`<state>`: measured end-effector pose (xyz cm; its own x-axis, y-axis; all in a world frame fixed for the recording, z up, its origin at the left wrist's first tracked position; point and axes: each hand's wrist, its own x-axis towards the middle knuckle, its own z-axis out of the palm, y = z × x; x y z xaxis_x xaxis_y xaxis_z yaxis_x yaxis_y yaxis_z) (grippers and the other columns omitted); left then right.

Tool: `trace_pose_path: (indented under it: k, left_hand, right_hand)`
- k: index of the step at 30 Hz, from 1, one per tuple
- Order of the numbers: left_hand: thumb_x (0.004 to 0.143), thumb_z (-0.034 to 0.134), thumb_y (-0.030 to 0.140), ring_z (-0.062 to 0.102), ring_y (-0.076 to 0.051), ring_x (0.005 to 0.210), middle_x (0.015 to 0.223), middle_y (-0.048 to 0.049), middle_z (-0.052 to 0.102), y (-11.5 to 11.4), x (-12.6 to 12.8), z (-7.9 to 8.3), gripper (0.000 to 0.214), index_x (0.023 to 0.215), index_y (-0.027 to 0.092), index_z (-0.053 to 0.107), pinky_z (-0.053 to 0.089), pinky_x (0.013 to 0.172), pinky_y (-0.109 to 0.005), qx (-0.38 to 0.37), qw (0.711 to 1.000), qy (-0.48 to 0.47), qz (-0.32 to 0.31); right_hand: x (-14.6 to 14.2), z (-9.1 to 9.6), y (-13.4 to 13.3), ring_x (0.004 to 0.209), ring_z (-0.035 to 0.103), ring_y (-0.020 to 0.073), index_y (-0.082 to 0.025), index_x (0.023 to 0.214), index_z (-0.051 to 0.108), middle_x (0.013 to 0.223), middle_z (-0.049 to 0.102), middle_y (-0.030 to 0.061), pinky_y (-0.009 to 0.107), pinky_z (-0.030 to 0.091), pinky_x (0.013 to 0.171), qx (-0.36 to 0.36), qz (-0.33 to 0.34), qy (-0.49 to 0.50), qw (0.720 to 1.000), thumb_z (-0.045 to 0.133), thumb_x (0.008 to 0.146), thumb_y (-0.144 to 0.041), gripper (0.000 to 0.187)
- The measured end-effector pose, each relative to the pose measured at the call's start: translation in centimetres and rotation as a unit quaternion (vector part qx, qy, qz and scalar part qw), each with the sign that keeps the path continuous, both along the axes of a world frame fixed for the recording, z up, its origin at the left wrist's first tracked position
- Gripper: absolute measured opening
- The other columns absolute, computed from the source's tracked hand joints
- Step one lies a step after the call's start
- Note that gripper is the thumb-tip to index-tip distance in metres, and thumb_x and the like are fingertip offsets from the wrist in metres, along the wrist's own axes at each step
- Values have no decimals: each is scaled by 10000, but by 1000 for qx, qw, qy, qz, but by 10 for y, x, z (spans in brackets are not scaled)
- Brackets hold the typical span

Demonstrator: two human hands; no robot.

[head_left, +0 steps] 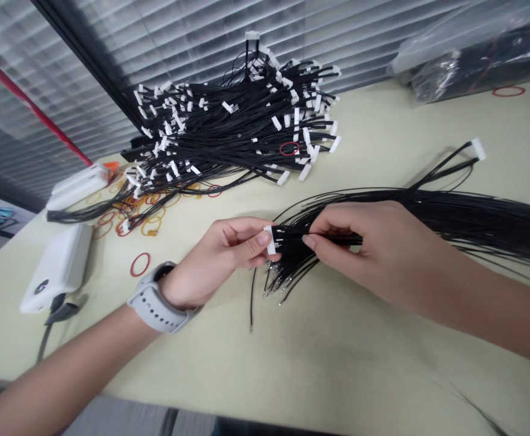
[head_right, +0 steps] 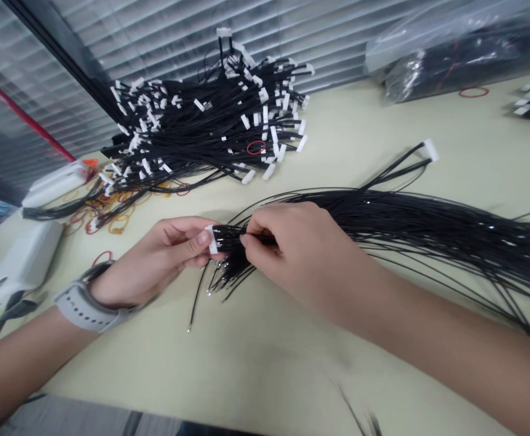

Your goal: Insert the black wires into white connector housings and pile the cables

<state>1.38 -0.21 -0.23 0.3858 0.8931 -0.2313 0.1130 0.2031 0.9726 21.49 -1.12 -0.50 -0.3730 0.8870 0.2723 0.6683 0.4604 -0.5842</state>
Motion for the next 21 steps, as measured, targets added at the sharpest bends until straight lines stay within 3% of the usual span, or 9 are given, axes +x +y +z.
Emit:
trace_pose_path:
  k: [11, 17, 21]
  left_hand:
    - [787, 636, 214, 594, -52, 644, 702, -8, 670, -1, 1, 0, 141, 904, 161, 695, 444, 550, -107, -13, 1000, -2, 9]
    - [792, 628, 194, 594, -51, 635, 717, -10, 671, -3, 0, -1, 163, 938, 168, 695, 444, 545, -110, -14, 1000, -8, 5]
    - [788, 630, 198, 592, -60, 636, 728, -17, 671, -3, 0, -1, 172, 946, 166, 693, 445, 537, -122, -9, 1000, -7, 6]
  right_hand:
    - [1, 5, -2, 427, 385, 31, -191, 618, 585, 500, 525, -69, 182, 274, 400, -71, 1, 26, 997, 531, 773, -275, 184]
    - [2, 2, -3, 461, 432, 38, -202, 627, 599, 540, 555, -68, 178, 286, 404, -70, 9, 17, 997, 511, 778, -283, 193]
    - [2, 3, -2, 440, 391, 38, -201, 627, 599, 530, 542, -69, 184, 271, 390, -77, 13, 14, 997, 505, 781, -283, 198]
